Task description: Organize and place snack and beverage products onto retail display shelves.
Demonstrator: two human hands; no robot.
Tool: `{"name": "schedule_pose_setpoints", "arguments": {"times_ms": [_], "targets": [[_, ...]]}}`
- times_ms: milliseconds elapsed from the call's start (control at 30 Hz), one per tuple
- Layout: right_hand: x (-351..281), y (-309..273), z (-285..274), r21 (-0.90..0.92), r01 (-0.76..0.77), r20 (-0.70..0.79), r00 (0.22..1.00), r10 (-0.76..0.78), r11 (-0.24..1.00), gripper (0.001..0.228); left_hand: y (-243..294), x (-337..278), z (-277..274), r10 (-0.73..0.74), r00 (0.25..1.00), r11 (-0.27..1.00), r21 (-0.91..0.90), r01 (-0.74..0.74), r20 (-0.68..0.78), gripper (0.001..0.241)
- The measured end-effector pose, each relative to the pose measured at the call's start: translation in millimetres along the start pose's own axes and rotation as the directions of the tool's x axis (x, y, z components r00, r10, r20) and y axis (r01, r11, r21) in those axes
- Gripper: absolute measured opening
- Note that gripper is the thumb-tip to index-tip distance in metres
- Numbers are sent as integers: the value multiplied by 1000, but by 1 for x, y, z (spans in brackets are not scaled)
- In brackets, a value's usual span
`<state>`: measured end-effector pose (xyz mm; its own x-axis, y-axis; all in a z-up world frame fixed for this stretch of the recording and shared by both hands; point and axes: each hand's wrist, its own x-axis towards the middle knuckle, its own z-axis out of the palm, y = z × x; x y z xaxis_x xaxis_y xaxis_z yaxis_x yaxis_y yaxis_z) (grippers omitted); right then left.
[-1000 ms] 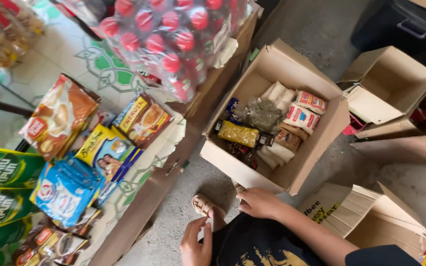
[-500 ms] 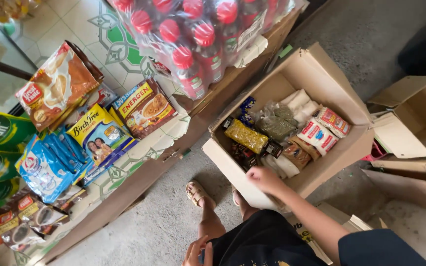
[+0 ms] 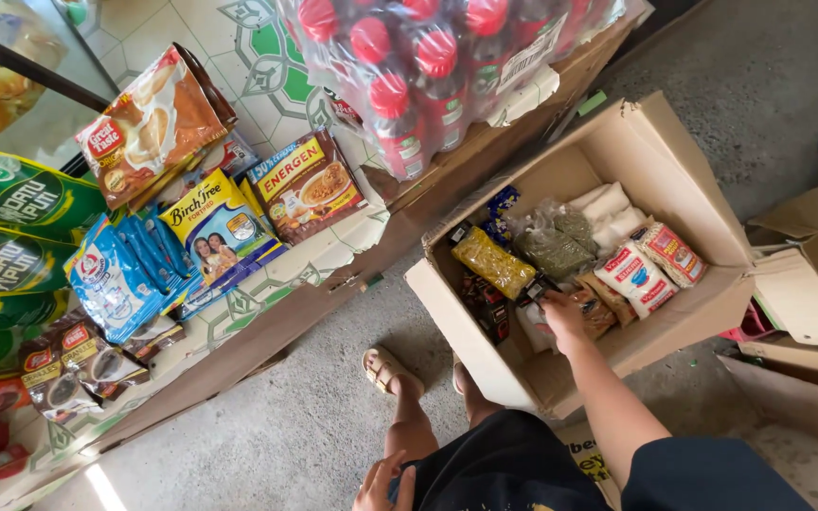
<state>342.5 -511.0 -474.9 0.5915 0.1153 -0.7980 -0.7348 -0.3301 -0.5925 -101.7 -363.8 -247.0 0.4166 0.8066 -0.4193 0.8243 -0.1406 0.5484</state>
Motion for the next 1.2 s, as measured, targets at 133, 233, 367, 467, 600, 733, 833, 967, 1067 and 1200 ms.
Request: {"name": "schedule_pose_setpoints", "arguments": {"times_ms": [133, 233, 367, 467, 600, 733, 833, 967, 1067, 1200], "targets": [[-40, -28, 12, -367, 466, -41, 857, -514, 805, 27, 9, 5, -5, 23, 999, 1000, -17, -23, 33, 37], [-107, -77, 21, -513, 640, 25, 677, -736, 572, 24, 26, 16, -18, 91, 995, 994, -61, -88, 48, 36], [-176, -114, 27, -386, 659, 21, 705, -708, 645, 21, 61, 26, -44, 242, 968, 964, -128, -231, 71, 31], [-215, -128, 30, -191, 781, 41, 611, -790, 594, 19, 87, 29, -63, 248, 965, 960, -157, -233, 84, 31], [-281, -177, 40, 78, 865, 50, 493, -869, 495, 21, 107, 28, -86, 256, 961, 954, -186, -234, 105, 31], [-342, -230, 47, 181, 822, -35, 554, -832, 540, 18, 106, 35, -97, 321, 941, 929, -231, -290, 109, 33], [-392, -263, 52, 287, 854, -11, 457, -890, 435, 17, 103, 39, -107, 387, 917, 895, -281, -347, 99, 35], [-464, -307, 62, 292, 927, 63, 229, -971, 237, 10, 108, 50, -122, 452, 882, 860, -327, -391, 135, 45], [-500, -339, 72, 311, 931, 123, 159, -980, 191, 9, 117, 61, -132, 505, 848, 838, -327, -436, 163, 51], [-564, -372, 92, 344, 915, 133, 177, -975, 213, 15, 131, 81, -136, 570, 805, 794, -362, -488, 166, 59]]}}
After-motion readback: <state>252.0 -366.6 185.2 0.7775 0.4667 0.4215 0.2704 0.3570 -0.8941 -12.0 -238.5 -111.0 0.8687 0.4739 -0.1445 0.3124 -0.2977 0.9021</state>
